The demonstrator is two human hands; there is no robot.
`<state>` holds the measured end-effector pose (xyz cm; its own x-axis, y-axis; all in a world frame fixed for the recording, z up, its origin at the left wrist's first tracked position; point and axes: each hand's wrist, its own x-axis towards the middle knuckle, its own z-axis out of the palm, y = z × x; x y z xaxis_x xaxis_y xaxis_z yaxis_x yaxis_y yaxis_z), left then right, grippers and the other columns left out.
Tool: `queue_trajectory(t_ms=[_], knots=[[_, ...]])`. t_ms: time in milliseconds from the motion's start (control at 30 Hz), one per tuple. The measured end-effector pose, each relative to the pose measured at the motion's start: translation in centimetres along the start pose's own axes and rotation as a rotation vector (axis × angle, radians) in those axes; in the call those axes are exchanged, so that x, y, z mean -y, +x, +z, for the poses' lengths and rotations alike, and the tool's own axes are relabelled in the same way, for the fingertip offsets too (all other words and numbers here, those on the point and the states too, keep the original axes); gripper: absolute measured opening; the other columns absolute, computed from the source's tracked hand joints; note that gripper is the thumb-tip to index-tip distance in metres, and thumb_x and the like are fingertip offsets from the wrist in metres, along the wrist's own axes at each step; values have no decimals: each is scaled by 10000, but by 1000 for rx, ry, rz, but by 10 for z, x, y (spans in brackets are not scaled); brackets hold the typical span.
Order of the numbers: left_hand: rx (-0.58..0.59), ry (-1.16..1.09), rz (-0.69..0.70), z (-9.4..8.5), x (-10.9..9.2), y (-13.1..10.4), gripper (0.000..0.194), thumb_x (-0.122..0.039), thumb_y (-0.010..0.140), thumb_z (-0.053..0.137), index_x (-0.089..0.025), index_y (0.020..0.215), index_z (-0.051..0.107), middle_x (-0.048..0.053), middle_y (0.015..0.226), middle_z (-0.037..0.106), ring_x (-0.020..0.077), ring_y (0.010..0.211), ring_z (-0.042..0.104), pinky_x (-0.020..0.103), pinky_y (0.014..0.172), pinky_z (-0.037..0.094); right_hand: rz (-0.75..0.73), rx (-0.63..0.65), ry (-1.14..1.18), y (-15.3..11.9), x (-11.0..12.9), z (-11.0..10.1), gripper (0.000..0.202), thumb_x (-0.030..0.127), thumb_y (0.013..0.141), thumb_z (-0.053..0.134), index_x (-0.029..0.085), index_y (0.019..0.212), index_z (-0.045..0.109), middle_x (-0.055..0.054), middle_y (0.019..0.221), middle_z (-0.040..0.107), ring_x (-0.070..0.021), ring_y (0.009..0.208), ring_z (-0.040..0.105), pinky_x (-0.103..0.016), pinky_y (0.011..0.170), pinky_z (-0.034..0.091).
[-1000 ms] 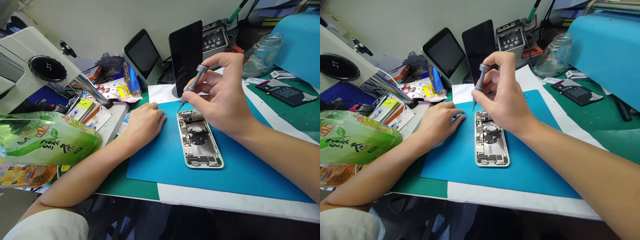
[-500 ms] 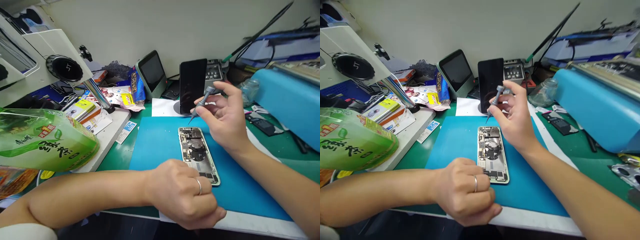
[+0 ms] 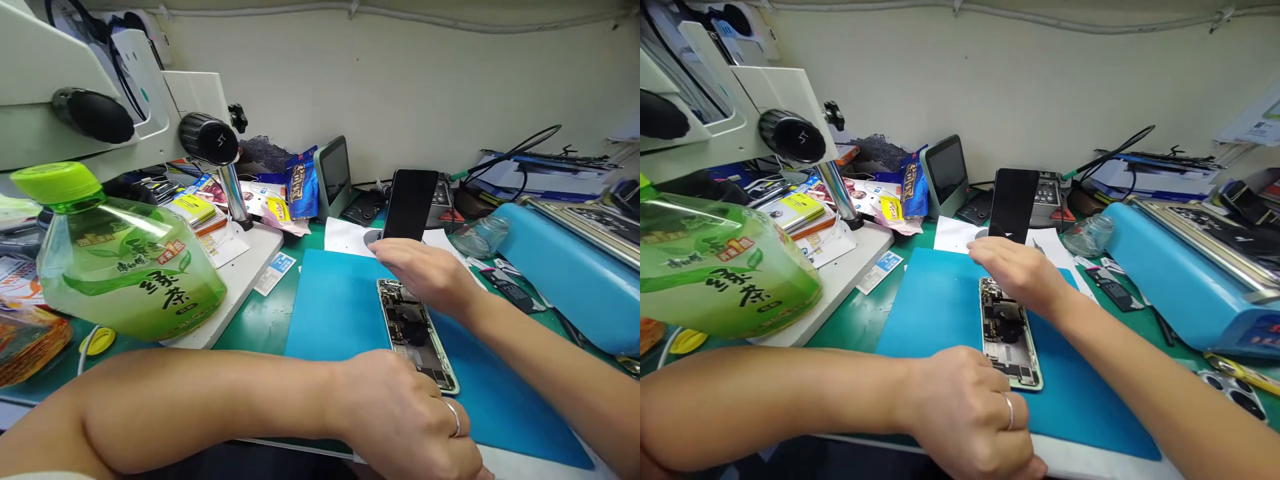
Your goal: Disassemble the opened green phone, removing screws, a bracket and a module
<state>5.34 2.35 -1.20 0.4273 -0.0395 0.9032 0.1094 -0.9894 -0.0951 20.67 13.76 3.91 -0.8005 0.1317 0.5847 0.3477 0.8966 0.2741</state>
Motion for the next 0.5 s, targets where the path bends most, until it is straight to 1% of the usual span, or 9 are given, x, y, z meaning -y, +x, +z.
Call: queue_trajectory(t_ms=[100, 233, 367, 500], knots=[[9, 5, 13, -2, 3, 1, 392, -209, 859, 631, -217, 482, 525, -49, 465, 470, 103, 373, 457, 279, 332, 306, -161, 105, -101, 6, -22, 16, 442, 434, 1023, 562, 82, 1289, 585, -123, 1274, 562, -141, 1232, 555, -349, 1098, 546], [33, 21, 14, -4, 5, 4, 354, -227, 784, 715, -220, 480, 535, -56, 447, 496, 112, 386, 517, 276, 328, 324, -286, 209, -162, 3, -40, 30, 449, 454, 1026, 552, 86, 1280, 587, -119, 1248, 567, -130, 1198, 559, -332, 1076, 550], [89, 35, 3, -4, 4, 4, 361, -268, 763, 768, -221, 477, 553, -57, 453, 534, 118, 391, 557, 278, 318, 328, -334, 278, -152, -5, -47, 32, 448, 450, 1026, 553, 88, 1288, 585, -122, 1269, 559, -133, 1211, 554, -334, 1081, 548], [163, 33, 9, -5, 4, 4, 377, -277, 813, 739, -222, 480, 570, -47, 468, 578, 132, 404, 593, 284, 321, 351, -329, 345, -89, -3, -49, 30, 457, 449, 1022, 561, 87, 1299, 583, -126, 1297, 551, -146, 1245, 545, -365, 1118, 532]])
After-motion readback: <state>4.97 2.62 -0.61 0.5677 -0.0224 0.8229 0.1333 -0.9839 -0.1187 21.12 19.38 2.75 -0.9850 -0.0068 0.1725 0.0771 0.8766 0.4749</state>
